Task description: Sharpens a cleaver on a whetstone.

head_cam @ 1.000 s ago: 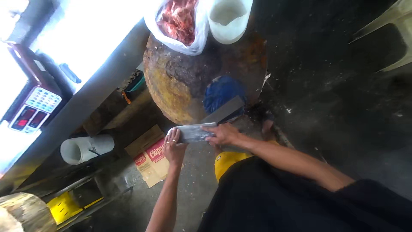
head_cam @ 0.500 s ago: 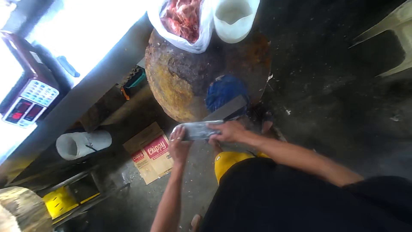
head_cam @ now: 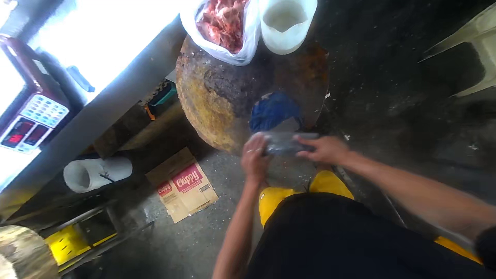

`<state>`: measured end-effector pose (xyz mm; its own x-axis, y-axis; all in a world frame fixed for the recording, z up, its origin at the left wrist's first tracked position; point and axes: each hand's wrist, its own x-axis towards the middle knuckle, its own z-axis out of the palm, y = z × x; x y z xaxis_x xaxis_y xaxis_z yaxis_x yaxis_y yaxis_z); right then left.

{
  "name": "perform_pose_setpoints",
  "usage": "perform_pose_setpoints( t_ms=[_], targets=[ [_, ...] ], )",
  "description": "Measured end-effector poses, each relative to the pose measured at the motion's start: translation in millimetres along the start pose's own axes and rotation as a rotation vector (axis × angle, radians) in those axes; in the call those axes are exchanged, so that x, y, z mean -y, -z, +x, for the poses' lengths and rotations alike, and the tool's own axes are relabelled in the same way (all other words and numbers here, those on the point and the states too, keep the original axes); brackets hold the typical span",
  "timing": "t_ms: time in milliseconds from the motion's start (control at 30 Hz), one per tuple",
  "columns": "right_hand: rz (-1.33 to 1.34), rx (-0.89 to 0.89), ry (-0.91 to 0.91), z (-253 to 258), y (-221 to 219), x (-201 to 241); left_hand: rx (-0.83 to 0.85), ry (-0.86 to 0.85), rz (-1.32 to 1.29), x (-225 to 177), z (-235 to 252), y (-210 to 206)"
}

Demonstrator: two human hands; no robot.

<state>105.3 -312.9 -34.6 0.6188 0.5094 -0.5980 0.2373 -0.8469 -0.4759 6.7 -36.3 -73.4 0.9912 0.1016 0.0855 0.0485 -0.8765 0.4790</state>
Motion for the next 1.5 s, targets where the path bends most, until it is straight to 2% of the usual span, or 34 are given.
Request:
perform_pose_setpoints(
  t_ms=[67,100,167,233,367,433,467,533,633,700,733,800,867,967,1033,1067,1133,1233,1300,1333,1400,1500],
  targets=[
    [0.065,0.102,0.177,44.7,-34.2,79.6,-0.015,0.170,0.090,64.1,-38.2,62.5],
    [0.085,0.138,0.249,56.7,-45.1,112.1,-0.006,0.236,0.136,83.1,-51.8,86.7],
    [0.122,0.157,0.319,58.9,-46.4,136.3,-0.008,0.269,0.181,92.5,-56.0,102.6],
    [0.159,0.126,0.234,34.2,-25.8,103.9,-0.005,0.206,0.133,58.8,-32.7,81.0],
    [0.051,-0.069,-0.090,-50.0,24.4,-34.0,-0.020,-0.050,-0.105,-66.2,27.0,-19.0],
    [-0.008,-0.121,-0.176,-74.9,52.8,-74.9,-0.023,-0.126,-0.199,-107.3,53.3,-55.5],
    [-0.035,-0.137,-0.172,-73.8,54.0,-81.8,0.007,-0.135,-0.200,-108.0,55.2,-58.9],
    [-0.038,-0.098,-0.115,-45.0,33.8,-54.8,0.070,-0.093,-0.105,-66.3,33.6,-34.4],
    [0.054,0.033,0.120,31.8,-28.9,55.1,0.015,0.112,0.091,50.0,-24.1,41.7],
    [0.103,0.115,0.264,61.8,-53.3,124.2,0.027,0.259,0.177,93.1,-50.9,92.0],
    [0.118,0.132,0.304,64.1,-57.6,141.3,0.032,0.293,0.199,101.3,-57.5,104.3],
    [0.157,0.127,0.299,52.0,-41.4,131.3,0.014,0.255,0.186,87.4,-45.0,99.0],
    [0.155,0.075,0.175,16.7,-16.6,74.1,0.014,0.158,0.104,34.2,-22.1,62.5],
    [0.056,-0.093,-0.042,-51.3,18.5,-35.5,0.033,-0.014,-0.087,-68.7,15.9,-12.7],
    [-0.009,-0.143,-0.135,-80.0,45.5,-75.0,0.042,-0.102,-0.209,-111.0,37.8,-46.3],
    [-0.036,-0.132,-0.164,-81.2,47.4,-77.6,0.058,-0.126,-0.213,-110.5,39.4,-50.0],
    [-0.028,-0.062,-0.143,-54.4,26.8,-45.7,0.072,-0.106,-0.136,-65.2,22.2,-30.6],
    [0.064,0.072,0.098,26.3,-30.6,59.8,-0.021,0.088,0.060,55.3,-29.9,41.0],
    [0.094,0.138,0.254,58.5,-54.0,126.1,-0.044,0.223,0.136,107.4,-63.4,85.3],
    [0.091,0.143,0.296,62.3,-56.0,142.1,-0.046,0.253,0.134,115.0,-67.5,96.6],
    [0.100,0.125,0.257,47.4,-42.1,129.1,-0.030,0.236,0.101,92.0,-50.3,94.2],
    [0.074,-0.006,0.031,-18.0,-20.7,32.2,0.015,0.090,-0.031,-2.6,-12.2,37.1]
  ],
)
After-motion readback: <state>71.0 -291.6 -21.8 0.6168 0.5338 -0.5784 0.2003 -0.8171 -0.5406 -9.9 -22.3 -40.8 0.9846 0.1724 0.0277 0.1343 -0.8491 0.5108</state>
